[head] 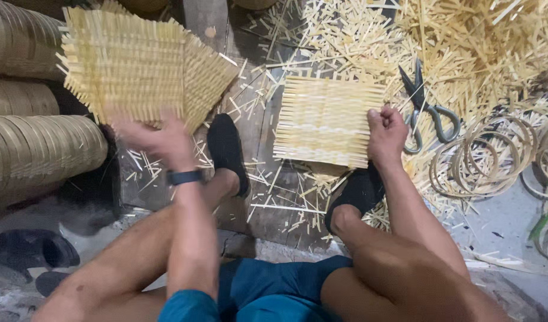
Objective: The person repeatedly places a woven bamboo mat onto a circular wooden mold, uses shears to trim the overhanging edges, and stacks the finished pieces. The process is repeated multiple times with new mats.
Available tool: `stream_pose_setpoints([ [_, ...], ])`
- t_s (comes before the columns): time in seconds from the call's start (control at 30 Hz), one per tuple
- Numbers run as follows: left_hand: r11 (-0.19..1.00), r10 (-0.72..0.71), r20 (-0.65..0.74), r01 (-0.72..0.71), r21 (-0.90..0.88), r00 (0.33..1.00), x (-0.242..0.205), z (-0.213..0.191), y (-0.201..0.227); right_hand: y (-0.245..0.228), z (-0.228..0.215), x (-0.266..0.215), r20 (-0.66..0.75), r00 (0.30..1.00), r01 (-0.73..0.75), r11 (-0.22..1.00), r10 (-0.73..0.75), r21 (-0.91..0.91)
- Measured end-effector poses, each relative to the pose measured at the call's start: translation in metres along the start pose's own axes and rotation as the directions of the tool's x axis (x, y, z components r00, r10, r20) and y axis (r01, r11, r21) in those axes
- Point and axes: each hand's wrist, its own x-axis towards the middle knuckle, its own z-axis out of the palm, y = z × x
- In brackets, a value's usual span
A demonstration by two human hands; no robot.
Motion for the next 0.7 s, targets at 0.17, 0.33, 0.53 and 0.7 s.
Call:
stream_pose_setpoints([
  [0.17, 0.962, -0.204, 0.752, 0.269, 0.036, 0.627, -0.097, 0.094, 0.024, -0.025, -0.003, -0.016, 0.057, 0.973, -0.219, 0.974, 0.223, -0.064],
  [0.33, 0.714, -0.313, 0.906, 0.700, 0.026, 0.285, -0.117, 0.134, 0.011, -0.030, 0.003, -0.024, 0.096, 0.970, -0.228, 0.972, 0.222, 0.052],
  [0.53, 0.700, -0.333, 0.903, 0.713, 0.044, 0.271, -0.123, 0.136, -0.010, -0.014, 0.003, -0.022, 0.079, 0.976, -0.207, 0.977, 0.203, 0.052],
  [0.7, 0.788, -0.312, 0.902, 0.612, 0.071, 0.297, -0.118, 0.134, -0.008, 0.009, 0.005, -0.021, 0.103, 0.991, -0.096, 0.982, 0.080, 0.163],
])
